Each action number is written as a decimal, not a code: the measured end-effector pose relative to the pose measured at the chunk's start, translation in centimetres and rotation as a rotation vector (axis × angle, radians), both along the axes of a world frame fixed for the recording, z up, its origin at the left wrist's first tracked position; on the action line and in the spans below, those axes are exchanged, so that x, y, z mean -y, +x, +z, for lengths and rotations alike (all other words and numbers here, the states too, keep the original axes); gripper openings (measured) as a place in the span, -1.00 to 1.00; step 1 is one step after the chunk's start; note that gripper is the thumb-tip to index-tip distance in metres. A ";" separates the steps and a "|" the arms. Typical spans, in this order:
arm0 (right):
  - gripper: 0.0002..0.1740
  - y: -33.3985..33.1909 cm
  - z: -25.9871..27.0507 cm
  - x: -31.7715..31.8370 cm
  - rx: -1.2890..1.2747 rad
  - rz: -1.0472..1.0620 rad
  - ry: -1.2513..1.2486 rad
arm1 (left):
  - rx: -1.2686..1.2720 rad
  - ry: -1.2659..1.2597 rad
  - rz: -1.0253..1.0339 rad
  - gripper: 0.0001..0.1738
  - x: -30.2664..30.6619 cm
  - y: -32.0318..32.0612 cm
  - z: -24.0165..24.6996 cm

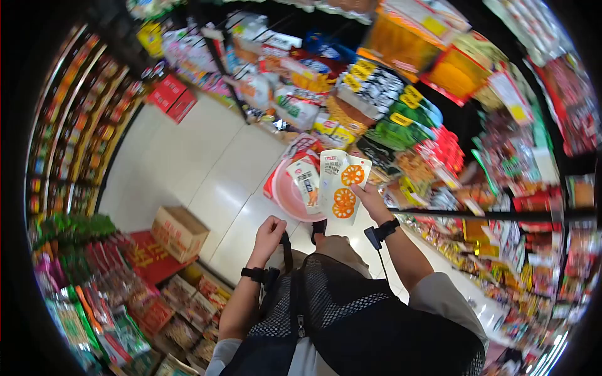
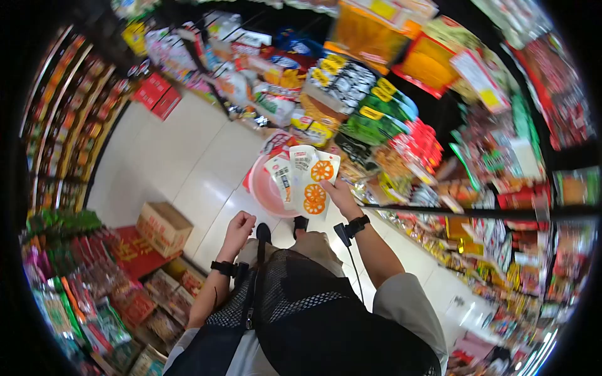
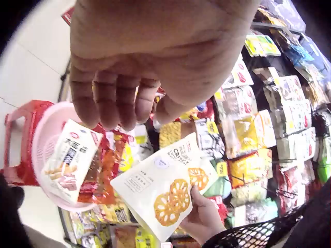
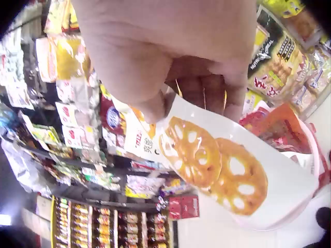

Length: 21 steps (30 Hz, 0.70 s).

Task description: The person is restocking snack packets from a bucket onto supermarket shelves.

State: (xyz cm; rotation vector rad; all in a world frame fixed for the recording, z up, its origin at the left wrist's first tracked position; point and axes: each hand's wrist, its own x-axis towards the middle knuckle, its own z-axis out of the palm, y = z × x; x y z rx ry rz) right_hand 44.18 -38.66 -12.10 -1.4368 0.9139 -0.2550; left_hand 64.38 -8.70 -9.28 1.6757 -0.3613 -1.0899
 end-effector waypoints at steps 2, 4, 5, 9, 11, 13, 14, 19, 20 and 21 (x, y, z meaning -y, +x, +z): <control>-0.61 -1.3 6.4 -2.3 0.010 -0.073 0.091 | 0.006 -0.114 -0.126 -0.79 2.5 0.9 2.3; -0.61 -2.6 9.5 -5.0 0.127 -0.167 0.189 | -0.025 -0.230 -0.238 -0.76 5.1 1.2 4.6; -0.61 -3.4 10.5 -6.5 0.137 -0.214 0.219 | -0.050 -0.282 -0.290 -0.73 6.1 0.8 5.5; -0.60 -5.8 14.1 -12.4 0.178 -0.332 0.256 | -0.334 -0.385 -0.486 -0.69 8.6 -1.9 9.0; -0.60 -7.1 15.1 -15.2 0.223 -0.413 0.283 | -0.383 -0.366 -0.547 -0.67 9.2 -3.6 9.4; -0.60 -8.6 16.6 -17.7 0.284 -0.506 0.337 | -0.472 -0.309 -0.561 -0.63 9.0 -5.3 9.7; -0.60 -9.4 17.0 -18.7 0.319 -0.561 0.354 | -0.496 -0.308 -0.578 -0.62 9.0 -6.2 9.0; -0.60 -13.9 17.2 -22.6 0.390 -0.686 0.285 | -0.557 -0.270 -0.659 -0.58 8.9 -10.8 9.5; -0.60 -14.9 17.3 -23.2 0.405 -0.703 0.269 | -0.561 -0.249 -0.700 -0.54 8.7 -11.5 9.5; -0.60 -16.0 17.2 -23.8 0.410 -0.706 0.260 | -0.542 -0.234 -0.741 -0.51 8.6 -12.3 8.7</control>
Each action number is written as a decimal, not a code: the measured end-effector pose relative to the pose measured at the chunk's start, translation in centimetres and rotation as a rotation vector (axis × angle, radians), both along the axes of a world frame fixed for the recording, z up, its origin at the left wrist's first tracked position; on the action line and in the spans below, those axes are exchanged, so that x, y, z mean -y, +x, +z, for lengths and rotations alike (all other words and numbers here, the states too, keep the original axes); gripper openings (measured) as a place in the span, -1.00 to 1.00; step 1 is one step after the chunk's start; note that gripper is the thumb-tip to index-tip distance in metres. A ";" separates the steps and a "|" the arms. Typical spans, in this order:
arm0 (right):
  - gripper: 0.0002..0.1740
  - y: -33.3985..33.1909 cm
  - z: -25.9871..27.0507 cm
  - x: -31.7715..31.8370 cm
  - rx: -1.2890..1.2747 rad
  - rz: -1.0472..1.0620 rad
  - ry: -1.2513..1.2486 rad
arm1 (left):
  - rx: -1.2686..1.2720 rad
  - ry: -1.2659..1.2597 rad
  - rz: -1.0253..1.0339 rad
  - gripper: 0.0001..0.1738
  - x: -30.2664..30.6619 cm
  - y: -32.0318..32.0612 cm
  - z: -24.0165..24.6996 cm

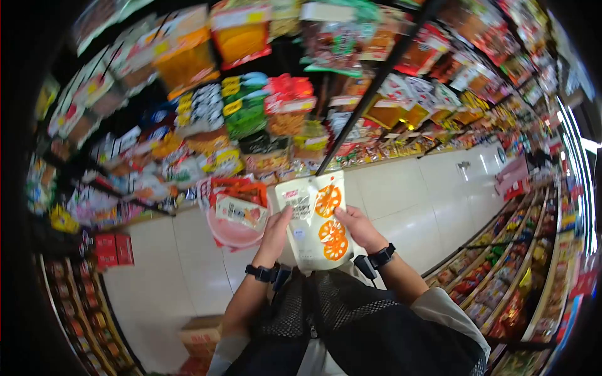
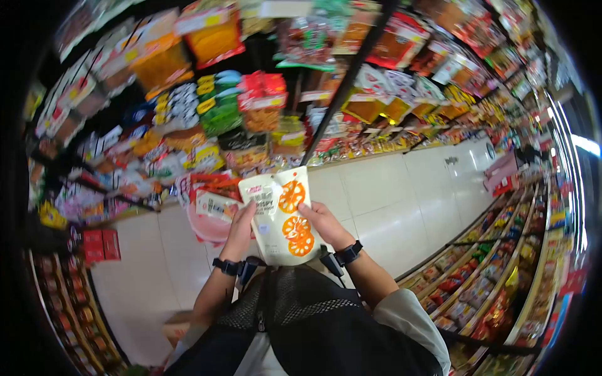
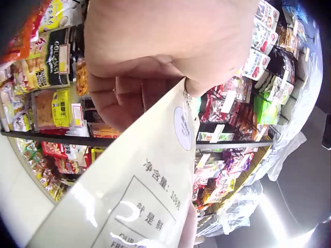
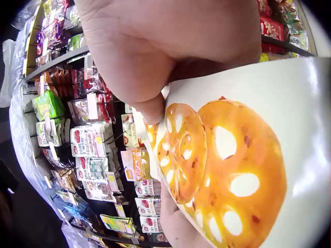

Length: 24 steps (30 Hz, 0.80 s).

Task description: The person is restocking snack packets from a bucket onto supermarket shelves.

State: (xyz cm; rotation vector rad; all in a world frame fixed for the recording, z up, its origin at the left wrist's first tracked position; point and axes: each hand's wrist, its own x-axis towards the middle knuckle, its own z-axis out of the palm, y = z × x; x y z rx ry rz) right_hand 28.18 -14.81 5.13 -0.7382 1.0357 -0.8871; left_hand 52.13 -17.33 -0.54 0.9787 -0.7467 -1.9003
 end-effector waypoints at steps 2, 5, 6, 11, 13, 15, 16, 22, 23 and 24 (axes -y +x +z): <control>-0.61 -2.0 -0.9 -0.9 -0.011 -0.033 -0.033 | -0.071 0.013 0.010 -0.49 0.0 -2.3 0.1; -0.59 -6.7 -2.1 -2.6 -0.044 0.000 -0.067 | -0.150 0.015 -0.030 -0.49 -0.1 -6.7 0.5; -0.58 -8.5 -2.7 -3.3 -0.048 -0.006 -0.085 | -0.117 -0.009 -0.057 -0.50 -0.7 -8.6 2.7; -0.51 -17.2 -0.4 -8.0 0.051 -0.134 -0.159 | -0.027 -0.094 -0.208 -0.53 -2.2 -18.2 4.4; -0.52 -20.2 0.3 -9.5 0.046 -0.237 -0.206 | 0.003 -0.164 -0.207 -0.53 -3.2 -22.7 7.4; -0.51 -23.0 0.3 -10.6 0.065 -0.302 -0.229 | 0.028 -0.178 -0.261 -0.53 -3.1 -26.0 6.4; -0.51 -24.3 0.2 -10.9 0.074 -0.335 -0.242 | 0.041 -0.187 -0.288 -0.53 -2.8 -27.6 6.1; -0.51 -32.4 -1.4 -14.1 0.049 -0.475 -0.193 | 0.084 -0.235 -0.458 -0.58 -3.9 -36.5 6.6; -0.50 -33.4 -1.8 -14.4 0.058 -0.505 -0.190 | 0.096 -0.250 -0.483 -0.58 -3.9 -37.8 6.6; -0.50 -34.3 -2.0 -14.7 0.068 -0.532 -0.186 | 0.108 -0.239 -0.507 -0.57 -3.9 -39.0 6.7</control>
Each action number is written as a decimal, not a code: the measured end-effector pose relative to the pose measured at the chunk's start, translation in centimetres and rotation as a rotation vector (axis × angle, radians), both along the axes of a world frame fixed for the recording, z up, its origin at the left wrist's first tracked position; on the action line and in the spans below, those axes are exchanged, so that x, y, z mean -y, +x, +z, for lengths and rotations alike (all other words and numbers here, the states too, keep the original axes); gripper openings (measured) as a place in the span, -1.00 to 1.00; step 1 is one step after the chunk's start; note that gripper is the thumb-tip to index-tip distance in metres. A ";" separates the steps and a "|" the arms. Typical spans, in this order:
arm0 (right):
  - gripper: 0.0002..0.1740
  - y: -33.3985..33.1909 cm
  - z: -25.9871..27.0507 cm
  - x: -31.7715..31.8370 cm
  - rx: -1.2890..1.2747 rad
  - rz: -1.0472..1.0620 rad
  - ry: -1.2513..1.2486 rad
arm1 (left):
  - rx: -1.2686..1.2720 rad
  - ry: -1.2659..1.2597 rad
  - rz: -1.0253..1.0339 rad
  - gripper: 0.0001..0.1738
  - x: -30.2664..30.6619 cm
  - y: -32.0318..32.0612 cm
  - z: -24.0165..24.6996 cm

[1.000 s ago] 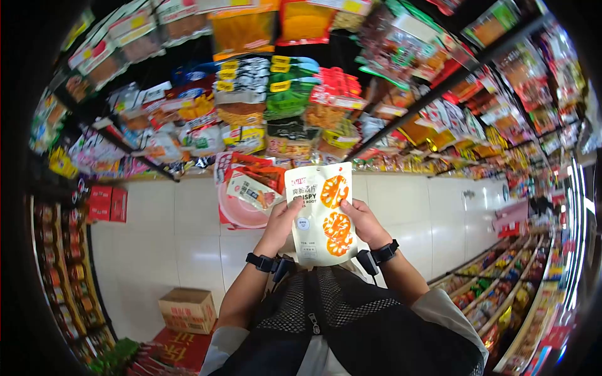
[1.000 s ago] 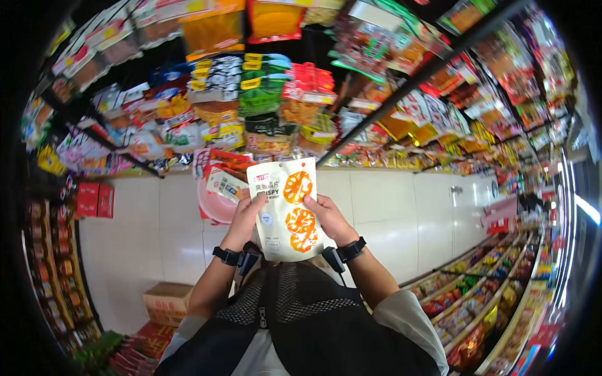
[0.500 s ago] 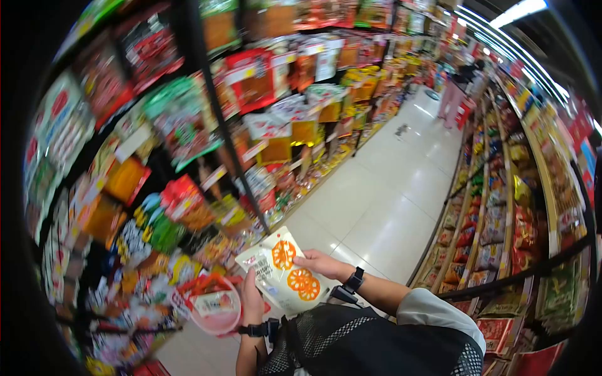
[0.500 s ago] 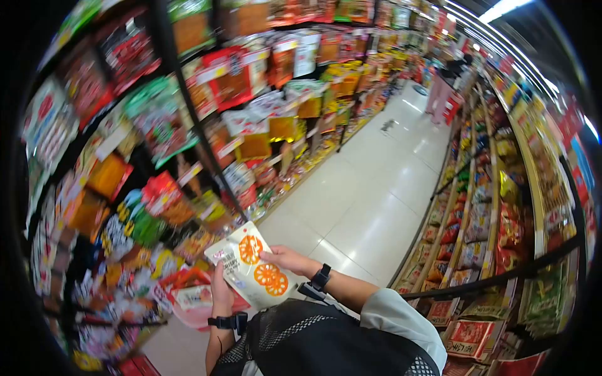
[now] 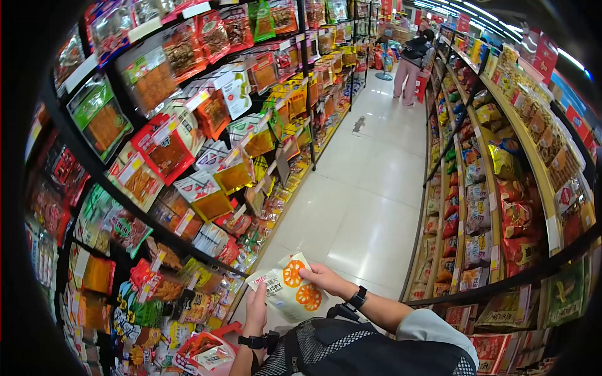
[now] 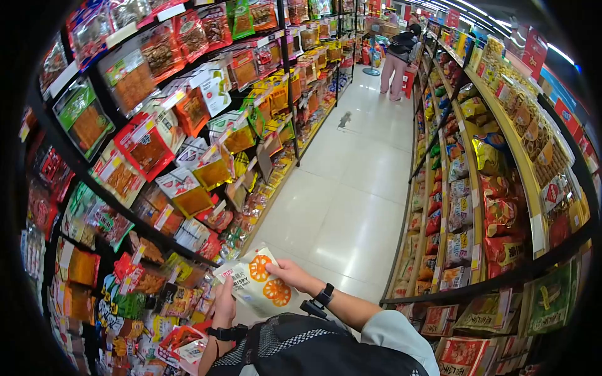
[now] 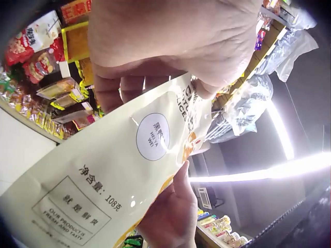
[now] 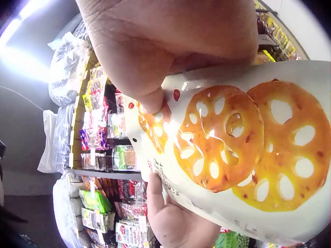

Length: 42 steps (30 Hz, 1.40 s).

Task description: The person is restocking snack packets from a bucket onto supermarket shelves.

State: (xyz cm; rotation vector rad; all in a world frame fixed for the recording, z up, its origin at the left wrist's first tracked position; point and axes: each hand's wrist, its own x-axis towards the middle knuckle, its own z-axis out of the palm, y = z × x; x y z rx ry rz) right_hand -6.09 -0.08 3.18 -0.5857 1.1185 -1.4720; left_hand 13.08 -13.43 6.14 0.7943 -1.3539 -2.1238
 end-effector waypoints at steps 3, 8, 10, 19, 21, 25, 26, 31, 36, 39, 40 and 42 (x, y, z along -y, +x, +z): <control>-0.48 -2.4 -0.4 -0.3 0.007 -0.058 0.050 | 0.039 -0.003 -0.077 -0.53 0.8 -3.3 -0.4; -0.47 -6.2 -1.6 0.6 -0.036 -0.225 0.096 | 0.068 -0.004 -0.238 -0.51 3.6 -9.4 -0.8; -0.48 -8.1 -0.1 1.2 -0.035 -0.324 0.051 | 0.085 0.023 -0.302 -0.51 5.0 -12.6 -1.4; -0.58 -19.0 0.6 8.1 -0.089 -0.482 0.047 | -0.087 0.077 -0.497 -0.50 15.1 -24.8 -2.6; -0.57 -20.8 1.6 9.8 -0.077 -0.489 0.038 | -0.115 0.091 -0.489 -0.51 17.1 -26.9 -2.2; -0.58 -23.5 2.6 11.4 -0.027 -0.517 0.025 | -0.126 0.111 -0.589 -0.52 19.9 -30.6 -1.9; -0.58 -23.9 2.7 11.5 -0.035 -0.536 0.025 | -0.137 0.118 -0.596 -0.51 20.1 -31.2 -1.0; -0.59 -27.4 1.3 12.8 -0.031 -0.568 0.058 | -0.036 0.025 -0.684 -0.53 22.5 -35.1 -2.4; -0.59 -32.6 0.0 16.2 0.000 -0.513 0.056 | -0.029 -0.038 -0.612 -0.53 25.0 -39.1 -2.5; -0.60 -37.4 -1.1 18.7 -0.011 -0.416 0.042 | 0.027 -0.069 -0.547 -0.54 26.7 -41.6 -3.3; -0.60 -39.1 -1.2 19.4 -0.018 -0.382 0.030 | 0.030 -0.094 -0.509 -0.55 27.0 -42.6 -3.2; -0.60 -42.8 -0.8 21.0 -0.041 -0.317 0.000 | 0.019 -0.169 -0.429 -0.58 27.9 -45.4 -2.4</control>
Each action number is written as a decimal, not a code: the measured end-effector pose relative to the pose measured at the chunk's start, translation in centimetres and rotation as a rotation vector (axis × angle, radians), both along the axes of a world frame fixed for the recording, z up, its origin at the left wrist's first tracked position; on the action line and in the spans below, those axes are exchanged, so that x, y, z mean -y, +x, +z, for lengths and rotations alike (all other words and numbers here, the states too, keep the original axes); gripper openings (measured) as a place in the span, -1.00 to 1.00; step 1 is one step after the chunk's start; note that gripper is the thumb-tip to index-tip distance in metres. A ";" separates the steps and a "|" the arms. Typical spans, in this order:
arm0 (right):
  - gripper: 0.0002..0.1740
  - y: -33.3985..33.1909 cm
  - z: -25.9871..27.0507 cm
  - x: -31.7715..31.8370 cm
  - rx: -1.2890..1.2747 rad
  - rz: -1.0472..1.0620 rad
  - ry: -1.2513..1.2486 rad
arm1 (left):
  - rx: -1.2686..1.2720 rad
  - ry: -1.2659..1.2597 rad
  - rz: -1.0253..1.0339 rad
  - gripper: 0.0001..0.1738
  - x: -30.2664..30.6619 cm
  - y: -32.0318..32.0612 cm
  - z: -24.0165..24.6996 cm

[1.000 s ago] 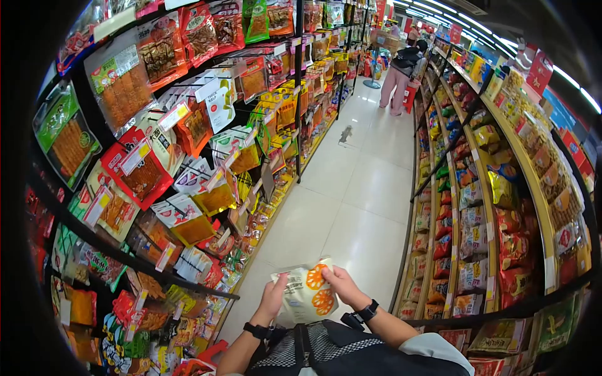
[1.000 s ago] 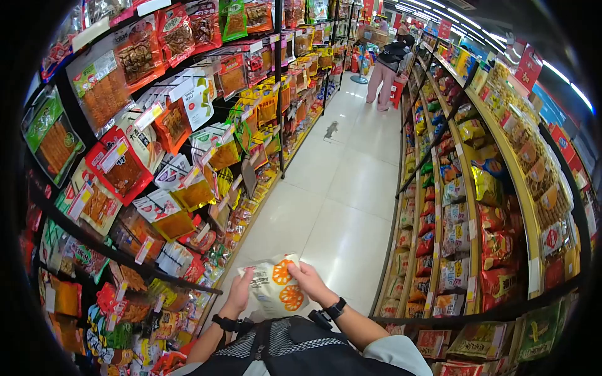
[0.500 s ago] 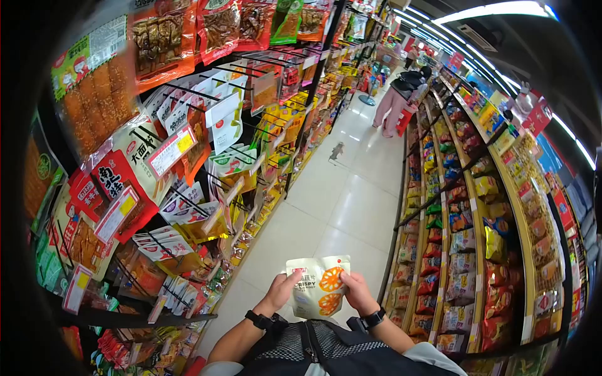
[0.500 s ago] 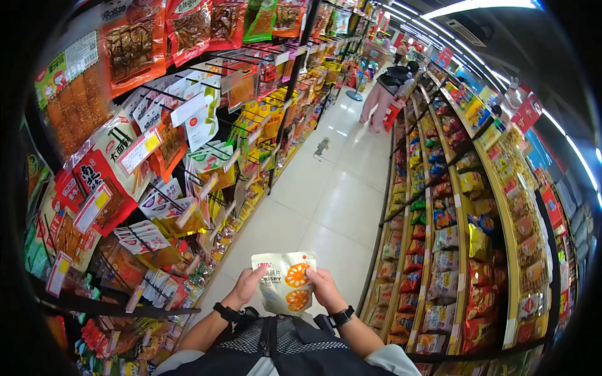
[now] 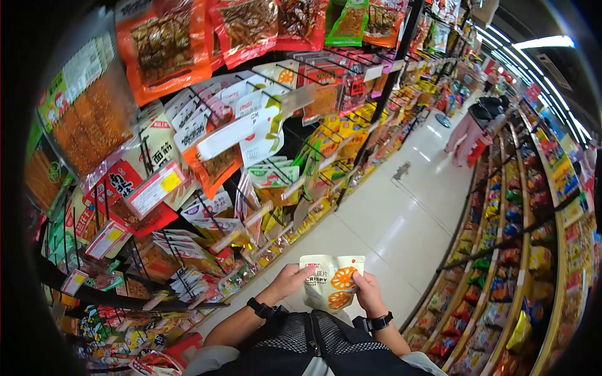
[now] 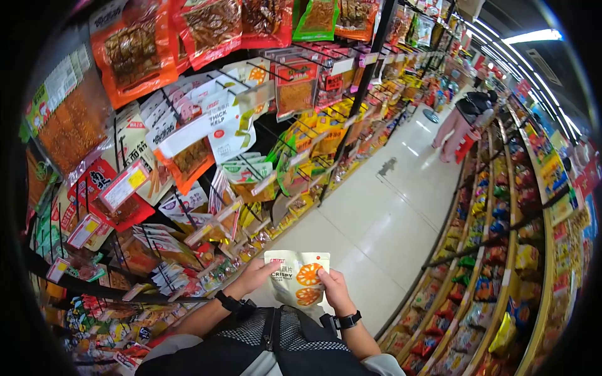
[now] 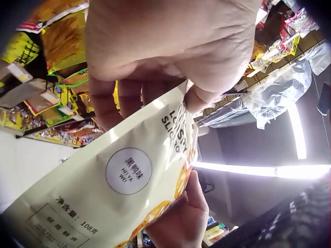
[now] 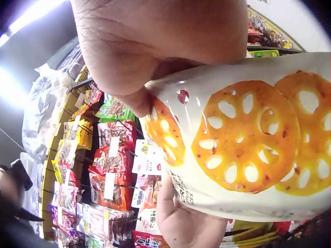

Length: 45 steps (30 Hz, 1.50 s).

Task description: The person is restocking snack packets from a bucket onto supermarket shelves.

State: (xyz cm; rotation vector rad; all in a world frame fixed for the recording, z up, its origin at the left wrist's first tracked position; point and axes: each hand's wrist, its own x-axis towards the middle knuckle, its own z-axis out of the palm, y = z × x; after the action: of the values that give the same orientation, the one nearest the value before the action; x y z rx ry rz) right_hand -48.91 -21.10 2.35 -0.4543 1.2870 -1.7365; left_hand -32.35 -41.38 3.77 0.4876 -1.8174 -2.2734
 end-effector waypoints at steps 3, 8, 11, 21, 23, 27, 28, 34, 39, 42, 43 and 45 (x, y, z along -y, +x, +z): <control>-0.60 -5.7 1.1 1.8 -0.119 0.076 0.002 | -0.031 -0.086 0.092 -0.63 1.0 -4.6 1.9; -0.60 -13.9 3.1 4.1 -0.056 0.133 -0.031 | -0.014 -0.134 0.233 -0.72 1.9 -11.3 5.2; -0.59 -16.9 5.1 6.6 0.001 0.165 -0.060 | 0.002 -0.167 0.366 -0.76 2.1 -13.9 7.7; -0.60 -21.9 13.2 16.4 -0.124 0.300 -0.259 | -0.215 -0.254 0.781 -0.70 6.5 -20.7 16.2; -0.61 -22.6 15.4 17.9 -0.159 0.298 -0.296 | -0.265 -0.279 0.814 -0.70 7.6 -22.0 17.8; -0.62 -23.9 17.9 21.3 -0.072 0.317 -0.324 | -0.338 -0.318 0.868 -0.71 10.7 -23.4 19.4; -0.63 -24.1 18.5 22.2 -0.080 0.315 -0.329 | -0.360 -0.323 0.881 -0.71 11.5 -23.7 19.6; -0.61 -25.8 20.9 28.1 -0.139 0.372 -0.347 | -0.486 -0.393 0.904 -0.74 15.9 -24.3 21.7; -0.63 -26.6 21.9 32.2 -0.106 0.368 -0.382 | -0.465 -0.503 0.982 -0.71 19.8 -25.0 21.8; -0.64 -27.2 21.2 34.0 -0.077 0.362 -0.361 | -0.470 -0.418 0.961 -0.69 21.3 -25.6 21.1; -0.65 -27.5 20.6 34.3 -0.075 0.379 -0.360 | -0.493 -0.363 0.937 -0.69 21.6 -25.8 20.5; -0.66 -27.3 20.4 34.3 -0.049 0.383 -0.317 | -0.486 -0.278 0.923 -0.70 22.0 -25.8 19.9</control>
State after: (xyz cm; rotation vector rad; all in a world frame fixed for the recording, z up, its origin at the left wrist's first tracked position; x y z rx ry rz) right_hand -76.19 -55.39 22.72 -0.8700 0.8848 -1.6069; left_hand -58.14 -63.33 23.62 0.5143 -1.2450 -1.3382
